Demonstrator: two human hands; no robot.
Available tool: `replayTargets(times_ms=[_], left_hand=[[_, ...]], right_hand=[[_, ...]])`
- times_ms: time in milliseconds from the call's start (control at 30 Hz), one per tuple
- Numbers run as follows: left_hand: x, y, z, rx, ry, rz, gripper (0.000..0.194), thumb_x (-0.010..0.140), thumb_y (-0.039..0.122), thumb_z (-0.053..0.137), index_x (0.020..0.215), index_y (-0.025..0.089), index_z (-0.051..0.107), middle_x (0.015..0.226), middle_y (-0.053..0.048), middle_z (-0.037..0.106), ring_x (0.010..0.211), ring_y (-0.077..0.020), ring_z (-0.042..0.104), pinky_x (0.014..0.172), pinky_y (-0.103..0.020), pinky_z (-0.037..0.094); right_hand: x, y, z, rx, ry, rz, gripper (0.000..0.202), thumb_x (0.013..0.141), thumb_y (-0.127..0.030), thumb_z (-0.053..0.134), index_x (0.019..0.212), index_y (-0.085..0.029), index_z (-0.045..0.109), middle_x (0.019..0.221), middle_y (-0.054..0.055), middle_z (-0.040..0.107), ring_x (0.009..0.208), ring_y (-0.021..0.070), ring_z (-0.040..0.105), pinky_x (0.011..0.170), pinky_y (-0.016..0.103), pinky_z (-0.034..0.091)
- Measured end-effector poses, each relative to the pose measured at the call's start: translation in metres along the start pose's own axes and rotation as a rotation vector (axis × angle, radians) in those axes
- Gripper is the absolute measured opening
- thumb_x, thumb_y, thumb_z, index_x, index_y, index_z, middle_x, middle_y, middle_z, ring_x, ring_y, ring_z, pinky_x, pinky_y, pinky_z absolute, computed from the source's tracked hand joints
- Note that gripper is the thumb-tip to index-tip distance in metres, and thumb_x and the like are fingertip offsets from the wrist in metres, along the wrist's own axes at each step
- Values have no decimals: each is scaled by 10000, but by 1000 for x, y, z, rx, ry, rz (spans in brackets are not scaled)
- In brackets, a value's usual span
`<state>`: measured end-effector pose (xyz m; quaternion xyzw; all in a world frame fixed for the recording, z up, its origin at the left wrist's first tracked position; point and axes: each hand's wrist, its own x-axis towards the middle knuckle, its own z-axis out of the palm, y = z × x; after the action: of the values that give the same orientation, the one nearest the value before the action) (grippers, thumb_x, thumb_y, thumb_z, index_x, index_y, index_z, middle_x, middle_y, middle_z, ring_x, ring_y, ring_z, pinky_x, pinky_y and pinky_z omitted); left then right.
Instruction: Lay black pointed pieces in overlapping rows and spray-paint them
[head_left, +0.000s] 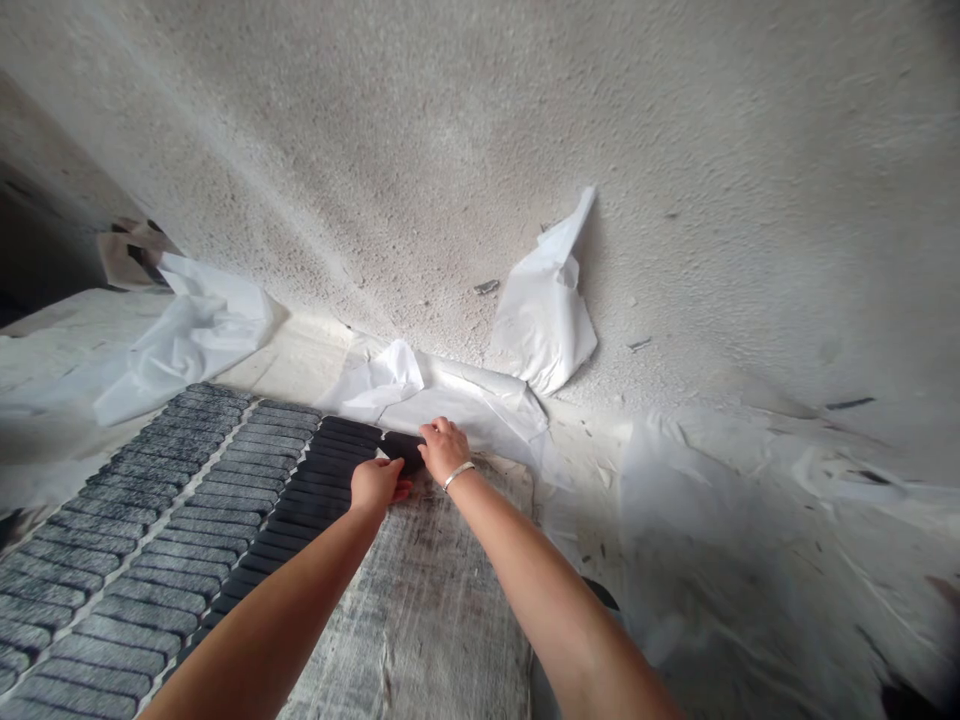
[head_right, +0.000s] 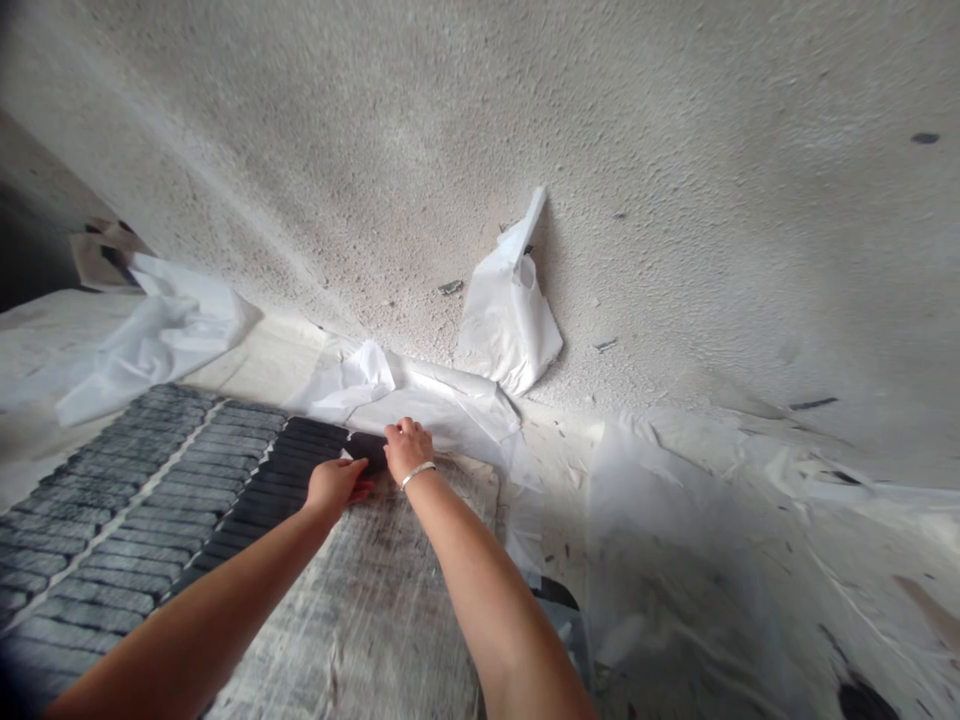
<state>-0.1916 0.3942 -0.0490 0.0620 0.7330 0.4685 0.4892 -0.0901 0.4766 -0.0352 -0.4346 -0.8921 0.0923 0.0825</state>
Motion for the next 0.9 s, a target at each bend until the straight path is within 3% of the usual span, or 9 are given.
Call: replayTargets(times_ms=[100,333,433,500,600,733,800,900], left_hand=[[0,1,-2,25,-19,0,99,757,244,593,713,168,548,525,-17,601,521,-195,644,457,-260,501],[-1,4,-8,99,-62,29,192,739,299,621,621,167,549,531,-36,614,472,-182,611,445,-260,479],[-6,7,-14,257,-43,78,261,736,382,618,596,171,554,522,-33,602,463,-177,594,451,-259,459],[-11,9,-19,493,8,235,322,743,446,598,577,174,559,508,-30,581,497,-179,593,481,-253,440],[-19,7,-28,888,105,648,313,801,441,530,662,172,608,604,-44,609,627,-191,605,590,-265,437],[-19,-3,-31,1143,110,1160,261,831,282,501,1030,168,625,1038,-114,643,972,-250,574,804,-348,430],[-15,-9,-30,1215,101,1259,317,814,244,521,1107,157,606,1149,-134,610,1056,-278,541,875,-402,409],[-9,-15,-29,1268,89,1288,311,825,227,507,1104,140,616,1150,-147,616,1038,-284,559,907,-445,401]], right_hand=[[-2,3,2,-6,-39,-26,143,836,-292,560,939,-271,657,1056,34,555,982,195,484,823,322,367],[-4,0,-5,-37,-77,-51,166,841,-316,560,970,-259,647,1068,45,554,998,196,464,853,332,325],[1,-4,-11,-66,-127,-45,200,839,-302,564,1021,-242,622,1085,62,560,1018,200,470,868,338,319],[4,-7,-13,-78,-171,-37,200,842,-296,558,1023,-240,622,1070,65,575,1020,200,486,872,340,320],[10,-8,-14,-91,-196,-11,188,830,-300,570,994,-226,625,1050,70,598,1003,202,520,860,337,336],[14,-8,-15,-101,-189,34,261,792,-328,615,1014,-193,598,1023,80,630,949,221,572,818,353,378],[15,-7,-17,-105,-215,55,267,792,-345,614,1011,-193,599,1007,80,644,928,222,590,806,356,390],[16,-6,-20,-75,-270,78,221,802,-363,598,959,-211,626,976,65,665,908,206,605,776,319,402]])
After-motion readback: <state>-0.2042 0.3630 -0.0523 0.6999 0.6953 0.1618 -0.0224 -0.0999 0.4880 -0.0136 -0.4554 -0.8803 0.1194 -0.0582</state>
